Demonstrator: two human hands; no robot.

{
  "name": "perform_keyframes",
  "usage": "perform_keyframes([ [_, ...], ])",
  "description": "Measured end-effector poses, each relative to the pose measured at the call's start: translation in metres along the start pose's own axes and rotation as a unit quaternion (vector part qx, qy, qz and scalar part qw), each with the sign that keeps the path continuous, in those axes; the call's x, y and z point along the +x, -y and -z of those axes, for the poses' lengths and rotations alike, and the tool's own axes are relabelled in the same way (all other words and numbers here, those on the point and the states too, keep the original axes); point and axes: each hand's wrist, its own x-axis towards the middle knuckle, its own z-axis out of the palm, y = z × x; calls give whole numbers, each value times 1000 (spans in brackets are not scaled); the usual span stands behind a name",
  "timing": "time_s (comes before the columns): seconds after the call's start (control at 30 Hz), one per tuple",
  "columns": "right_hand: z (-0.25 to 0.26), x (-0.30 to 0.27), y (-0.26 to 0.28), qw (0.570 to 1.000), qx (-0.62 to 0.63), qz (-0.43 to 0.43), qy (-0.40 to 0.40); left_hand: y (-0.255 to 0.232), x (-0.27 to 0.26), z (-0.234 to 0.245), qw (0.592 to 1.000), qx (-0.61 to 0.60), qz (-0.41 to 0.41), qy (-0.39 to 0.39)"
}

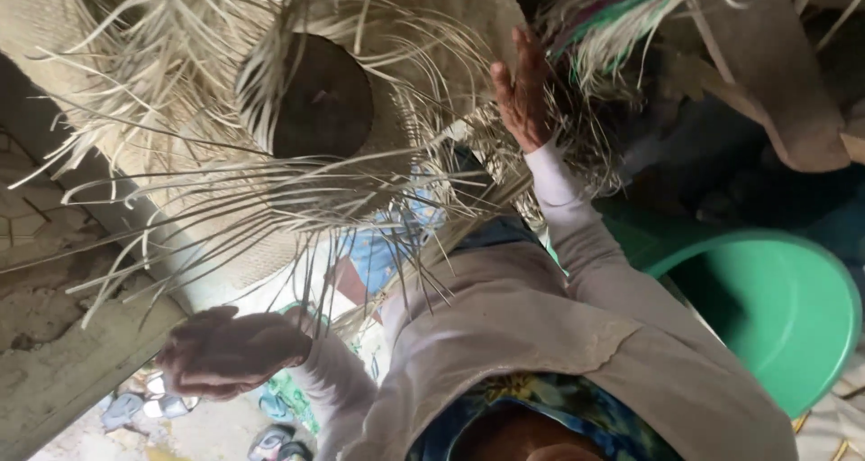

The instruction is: The person is weaving dried plant fibers to create the sides of a hat, using their hands to tuck and cross the strands.

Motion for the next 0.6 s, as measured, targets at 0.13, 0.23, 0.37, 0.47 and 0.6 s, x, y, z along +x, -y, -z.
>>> perform_keyframes([
  [0.13,-34,-46,-22,992,-26,-114,-54,-7,-8,-51,940,43,-210,265],
  [0.23,-40,-74,20,987,111,-101,63,-1,-53,-80,891,21,-102,441],
  [0.37,-84,-119,41,949,210,-23,233,-7,-89,-138,832,3,-127,541],
  [0.47,-74,-135,58,938,255,166,165,-7,-103,-158,803,5,-143,579],
  [0.6,-1,-118,102,826,526,42,197,9,-125,-152,778,21,-132,614],
])
